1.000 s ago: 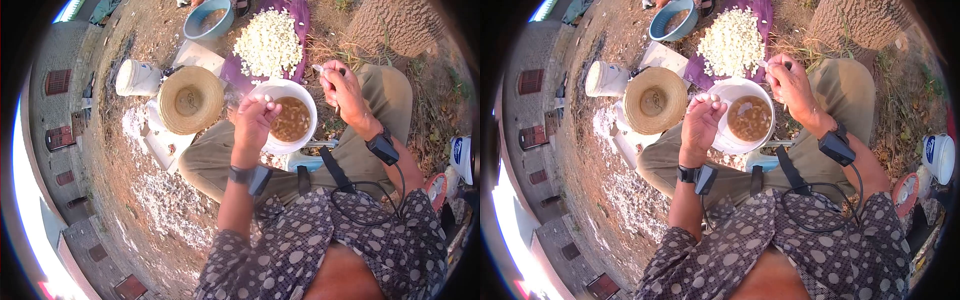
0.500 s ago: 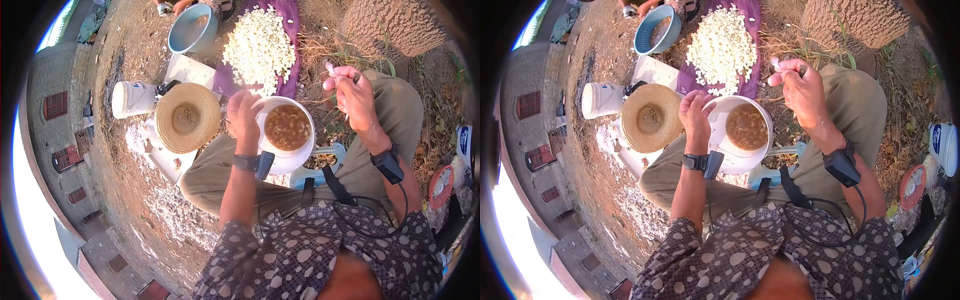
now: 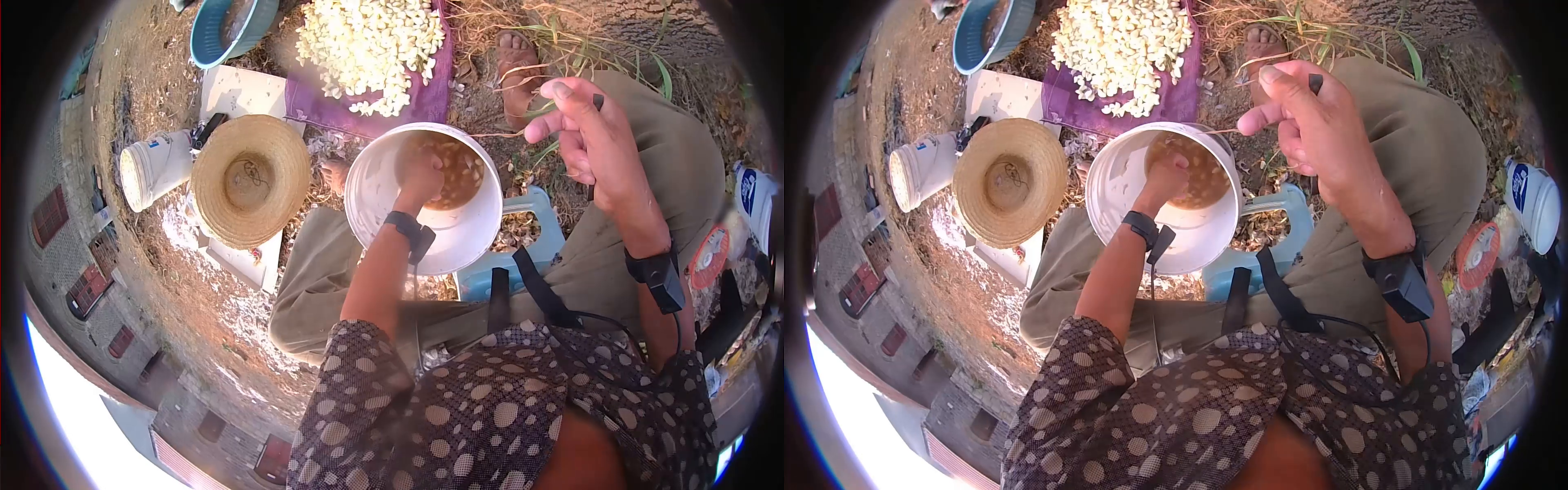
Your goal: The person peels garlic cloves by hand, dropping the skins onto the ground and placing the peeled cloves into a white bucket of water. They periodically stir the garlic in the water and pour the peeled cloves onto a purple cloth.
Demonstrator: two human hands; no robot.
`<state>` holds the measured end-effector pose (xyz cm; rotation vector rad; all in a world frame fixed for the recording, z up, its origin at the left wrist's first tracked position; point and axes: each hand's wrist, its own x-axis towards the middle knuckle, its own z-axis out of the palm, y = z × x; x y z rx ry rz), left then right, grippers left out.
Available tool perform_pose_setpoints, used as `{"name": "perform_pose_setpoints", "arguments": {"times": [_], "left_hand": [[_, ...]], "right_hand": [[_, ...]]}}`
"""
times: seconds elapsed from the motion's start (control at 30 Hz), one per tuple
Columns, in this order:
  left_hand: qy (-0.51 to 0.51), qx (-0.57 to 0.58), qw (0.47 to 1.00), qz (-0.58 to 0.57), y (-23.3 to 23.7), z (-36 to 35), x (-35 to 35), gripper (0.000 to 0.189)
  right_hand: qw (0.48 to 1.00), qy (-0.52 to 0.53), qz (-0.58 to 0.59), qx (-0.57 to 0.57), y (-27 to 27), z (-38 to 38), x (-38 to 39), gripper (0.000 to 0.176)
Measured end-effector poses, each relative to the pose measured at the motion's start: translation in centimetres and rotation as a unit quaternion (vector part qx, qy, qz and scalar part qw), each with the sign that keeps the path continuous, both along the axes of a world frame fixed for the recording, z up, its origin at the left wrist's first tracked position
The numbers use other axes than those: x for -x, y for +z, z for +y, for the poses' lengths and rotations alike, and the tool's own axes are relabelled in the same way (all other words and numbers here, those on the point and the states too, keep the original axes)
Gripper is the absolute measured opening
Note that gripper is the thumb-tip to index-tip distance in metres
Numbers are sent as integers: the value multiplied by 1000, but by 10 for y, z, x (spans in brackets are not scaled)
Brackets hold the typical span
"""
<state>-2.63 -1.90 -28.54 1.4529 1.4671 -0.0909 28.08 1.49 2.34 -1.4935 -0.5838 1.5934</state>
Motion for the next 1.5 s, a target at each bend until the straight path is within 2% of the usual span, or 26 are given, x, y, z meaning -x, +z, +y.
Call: {"name": "perform_pose_setpoints", "arguments": {"times": [0.03,0.13,0.17,0.23,0.27,0.37,0.47,0.5,0.53,0.57,0.63,0.77,0.9,1.0,1.03,1.07,1.13,1.17,1.27,1.4,1.5], "left_hand": [[-27,-53,998,5,-11,-6,-5,23],[-34,-68,996,50,-38,-20,-16,28],[-66,-113,983,130,-44,-25,-23,32],[-220,-97,959,151,-55,-28,-24,33],[-260,-106,948,150,-66,-37,-23,35],[-298,-106,943,105,-106,-71,-31,41],[-195,83,977,10,-58,-63,-52,30],[-67,223,971,-44,-36,-50,-53,25],[64,353,928,-96,-22,-41,-49,20],[108,386,901,-163,-16,-39,-41,17],[146,405,876,-219,22,-22,-32,19],[160,354,866,-316,82,4,-10,22],[199,249,863,-392,152,7,4,21],[262,163,856,-416,203,-12,6,21],[289,136,843,-432,222,-20,4,20],[317,109,828,-449,237,-28,3,18],[347,77,805,-475,252,-42,2,16],[350,65,798,-486,258,-47,2,16],[345,54,780,-520,276,-60,-4,17],[326,42,776,-539,284,-72,-3,17],[319,51,761,-563,284,-78,0,18]], "right_hand": [[1000,8,1,15,1,0,3,32],[998,21,1,57,4,2,3,26],[997,21,-5,67,5,2,2,25],[996,4,-9,86,4,2,4,22],[996,1,-18,89,4,3,6,22],[995,0,-35,91,3,5,8,22],[996,19,-28,84,4,5,11,23],[996,29,-26,85,5,5,12,24],[995,39,-22,85,6,4,12,25],[997,38,-20,68,7,2,11,23],[999,40,-6,30,8,-1,12,19],[995,86,-17,-46,8,-11,15,22],[985,140,-14,-102,10,-18,23,18],[948,198,-96,-228,-11,-26,39,12],[950,217,-102,-198,-7,-35,48,14],[932,244,-136,-231,-9,-43,57,16],[885,294,-207,-296,-7,-57,71,20],[867,344,-216,-289,-1,-61,74,25],[817,363,-206,-398,-10,-72,85,27],[786,408,-225,-406,0,-69,85,25],[787,432,-202,-392,5,-67,86,22]]}}
